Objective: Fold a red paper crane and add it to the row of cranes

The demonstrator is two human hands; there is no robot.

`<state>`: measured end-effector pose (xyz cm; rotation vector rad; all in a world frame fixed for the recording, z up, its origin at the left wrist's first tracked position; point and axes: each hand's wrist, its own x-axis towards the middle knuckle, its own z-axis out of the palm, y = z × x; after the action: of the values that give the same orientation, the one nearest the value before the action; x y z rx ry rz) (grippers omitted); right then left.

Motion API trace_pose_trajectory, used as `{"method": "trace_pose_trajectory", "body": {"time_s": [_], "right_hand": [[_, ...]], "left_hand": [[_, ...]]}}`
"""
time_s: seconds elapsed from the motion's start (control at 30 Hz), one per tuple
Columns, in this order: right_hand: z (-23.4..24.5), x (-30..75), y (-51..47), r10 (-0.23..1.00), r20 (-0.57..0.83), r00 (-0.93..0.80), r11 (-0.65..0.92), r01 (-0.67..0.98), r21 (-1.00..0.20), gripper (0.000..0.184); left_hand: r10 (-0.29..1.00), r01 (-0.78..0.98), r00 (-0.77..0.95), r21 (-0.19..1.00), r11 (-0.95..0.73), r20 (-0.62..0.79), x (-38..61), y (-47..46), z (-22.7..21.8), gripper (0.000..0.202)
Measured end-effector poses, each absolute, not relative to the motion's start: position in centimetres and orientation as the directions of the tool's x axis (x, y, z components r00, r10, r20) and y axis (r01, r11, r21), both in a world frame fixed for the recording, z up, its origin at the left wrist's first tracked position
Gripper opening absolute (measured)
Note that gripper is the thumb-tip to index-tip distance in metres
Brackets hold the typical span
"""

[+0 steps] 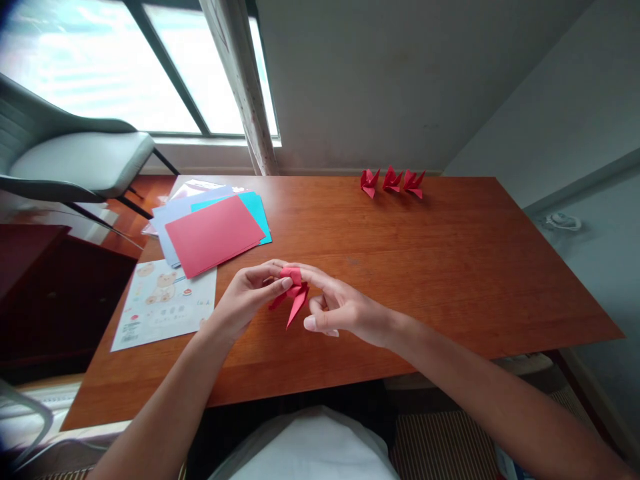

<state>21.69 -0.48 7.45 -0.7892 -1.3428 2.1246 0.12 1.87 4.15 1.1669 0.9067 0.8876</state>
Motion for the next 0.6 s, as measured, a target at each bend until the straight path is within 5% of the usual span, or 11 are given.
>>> {"method": "trace_pose_trajectory", "body": {"time_s": [0.17, 0.3, 0.4, 0.5, 0.6], "right_hand": [[7.3, 21.8, -0.1, 0.663, -0.310, -0.681, -0.615, -0.261, -0.744, 0.068], [6.8, 21.7, 0.3, 0.877, -0.299, -0.377, -0.445, -0.397, -0.803, 0.049], [6.1, 21.3, 0.7, 0.952, -0.243, -0.187, -0.280, -0.209, -0.937, 0.031], [5.4, 20.4, 1.2, 0.962, -0.137, -0.235, -0.123, 0.070, -0.990, 0.023], [5.1, 19.5, 2.0, 0.965, -0.008, -0.264, 0.039, 0.173, -0.984, 0.020]], "left_hand": [[0.918, -0.065, 0.356, 0.975, 0.213, -0.177, 0.1, 2.0, 3.9, 0.026], [0.911, -0.077, 0.322, 0.951, 0.298, -0.259, 0.2, 2.0, 3.5, 0.028], [0.908, -0.073, 0.302, 0.943, 0.325, -0.290, 0.4, 2.0, 3.4, 0.029], [0.914, -0.059, 0.303, 0.952, 0.299, -0.268, 0.6, 2.0, 3.3, 0.029], [0.922, -0.072, 0.294, 0.956, 0.286, -0.253, 0.6, 2.0, 3.3, 0.029]]}}
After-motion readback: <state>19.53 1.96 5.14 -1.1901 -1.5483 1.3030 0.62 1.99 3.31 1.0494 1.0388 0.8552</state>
